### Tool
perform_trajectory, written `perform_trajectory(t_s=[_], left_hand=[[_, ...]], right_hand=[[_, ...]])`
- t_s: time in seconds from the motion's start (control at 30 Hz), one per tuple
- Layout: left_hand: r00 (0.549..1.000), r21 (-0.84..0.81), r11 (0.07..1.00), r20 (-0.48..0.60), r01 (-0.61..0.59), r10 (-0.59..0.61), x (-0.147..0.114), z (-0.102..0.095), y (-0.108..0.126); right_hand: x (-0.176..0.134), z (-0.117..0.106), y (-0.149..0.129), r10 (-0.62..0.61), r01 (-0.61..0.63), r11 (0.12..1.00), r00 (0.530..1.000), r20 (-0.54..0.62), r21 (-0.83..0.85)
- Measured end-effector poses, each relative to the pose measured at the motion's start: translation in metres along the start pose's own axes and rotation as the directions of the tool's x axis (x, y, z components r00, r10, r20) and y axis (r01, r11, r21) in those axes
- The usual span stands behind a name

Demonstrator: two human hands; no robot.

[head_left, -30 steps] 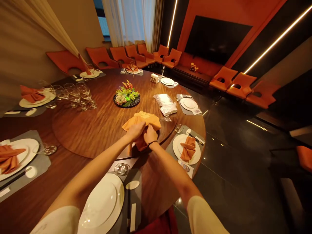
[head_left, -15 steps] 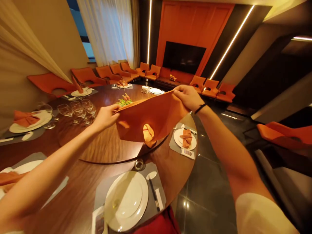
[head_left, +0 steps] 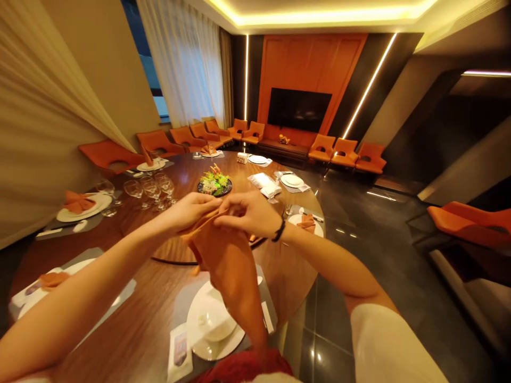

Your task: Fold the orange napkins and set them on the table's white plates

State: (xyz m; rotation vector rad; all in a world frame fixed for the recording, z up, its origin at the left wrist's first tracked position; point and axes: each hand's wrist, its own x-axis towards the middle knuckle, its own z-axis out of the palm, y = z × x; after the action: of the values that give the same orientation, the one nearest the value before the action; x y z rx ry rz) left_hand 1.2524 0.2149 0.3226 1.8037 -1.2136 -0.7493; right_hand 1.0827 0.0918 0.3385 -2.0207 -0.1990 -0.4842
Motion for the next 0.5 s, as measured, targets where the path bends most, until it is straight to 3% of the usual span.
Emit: perform_trajectory(t_s=[0.1, 0.17, 0.23, 0.37, 0.5], left_hand=[[0.999, -0.426, 0.905, 0.047, 0.013, 0.008, -0.023, 0.021, 0.014], [0.999, -0.585, 0.81, -0.03, -0.029, 0.014, -0.04, 0.029, 0.016], [0.989, -0.634, 0.763, -0.143, -0.127, 0.045, -0.056, 0.036, 0.014], [0.907, -0.48, 0.804, -0.388, -0.351, 0.164, -0.074, 0.049, 0.007], [0.791, -0.09, 0.893, -0.509, -0.44, 0.338, -0.081, 0.044, 0.003]], right_hand=[[0.002, 0.021, 0.006, -0.027, 0.017, 0.99, 0.997, -0.075, -0.14], [0.002, 0.022, 0.009, -0.036, 0.018, 0.991, 0.99, -0.133, -0.13], [0.0, 0.019, 0.011, -0.028, 0.021, 0.999, 0.988, -0.149, -0.049], [-0.002, 0.022, 0.011, -0.028, 0.043, 0.992, 0.992, -0.122, 0.122], [0.0, 0.022, 0.011, -0.064, 0.067, 0.983, 0.998, -0.024, 0.168]])
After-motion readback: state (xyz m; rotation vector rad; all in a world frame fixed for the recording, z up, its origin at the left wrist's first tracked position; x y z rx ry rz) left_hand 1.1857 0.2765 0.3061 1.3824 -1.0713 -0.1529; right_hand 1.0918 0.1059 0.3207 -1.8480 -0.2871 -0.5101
